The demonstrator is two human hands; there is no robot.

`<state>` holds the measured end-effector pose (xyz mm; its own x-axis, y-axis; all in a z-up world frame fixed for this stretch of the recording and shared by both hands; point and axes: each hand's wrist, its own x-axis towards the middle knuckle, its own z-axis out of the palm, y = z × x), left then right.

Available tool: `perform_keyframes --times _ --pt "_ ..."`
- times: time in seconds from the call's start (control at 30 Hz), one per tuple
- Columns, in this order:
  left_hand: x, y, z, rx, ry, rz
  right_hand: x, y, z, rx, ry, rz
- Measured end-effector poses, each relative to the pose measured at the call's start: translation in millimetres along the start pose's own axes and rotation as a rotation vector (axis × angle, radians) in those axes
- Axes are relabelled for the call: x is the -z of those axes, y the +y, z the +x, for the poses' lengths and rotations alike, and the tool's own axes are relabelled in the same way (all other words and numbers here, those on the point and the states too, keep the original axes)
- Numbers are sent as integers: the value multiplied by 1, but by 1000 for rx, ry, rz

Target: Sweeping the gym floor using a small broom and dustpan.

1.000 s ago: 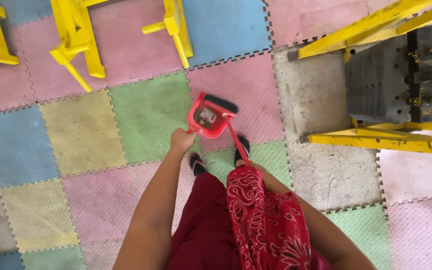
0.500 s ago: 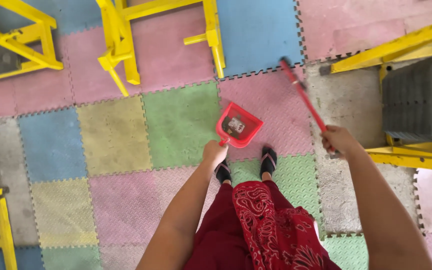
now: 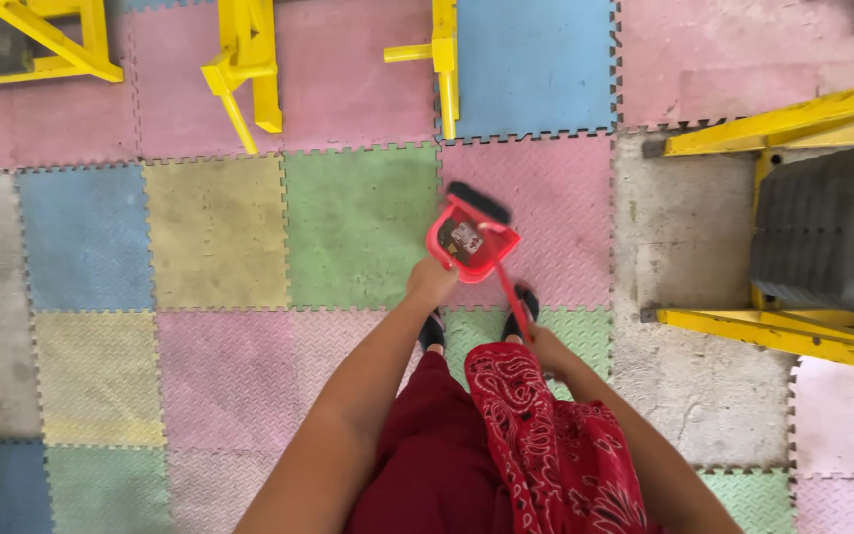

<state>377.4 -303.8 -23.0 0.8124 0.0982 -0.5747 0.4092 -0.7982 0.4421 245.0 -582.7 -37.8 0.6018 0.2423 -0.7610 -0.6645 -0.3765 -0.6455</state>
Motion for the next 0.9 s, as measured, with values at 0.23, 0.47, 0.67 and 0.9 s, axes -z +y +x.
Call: perform_keyframes --times 0.23,0.47,0.67,0.9 --pt "17 2 -13 18 -1 -66 87 -14 -90 -226 5 656" --pt "18 3 -14 -2 -25 -35 159 -15 -119 -245 316 543" --pt "23 4 -11 -6 -43 -12 115 31 -13 -185 394 722" --pt "2 -26 24 -85 -32 35 -45 28 16 -88 245 105"
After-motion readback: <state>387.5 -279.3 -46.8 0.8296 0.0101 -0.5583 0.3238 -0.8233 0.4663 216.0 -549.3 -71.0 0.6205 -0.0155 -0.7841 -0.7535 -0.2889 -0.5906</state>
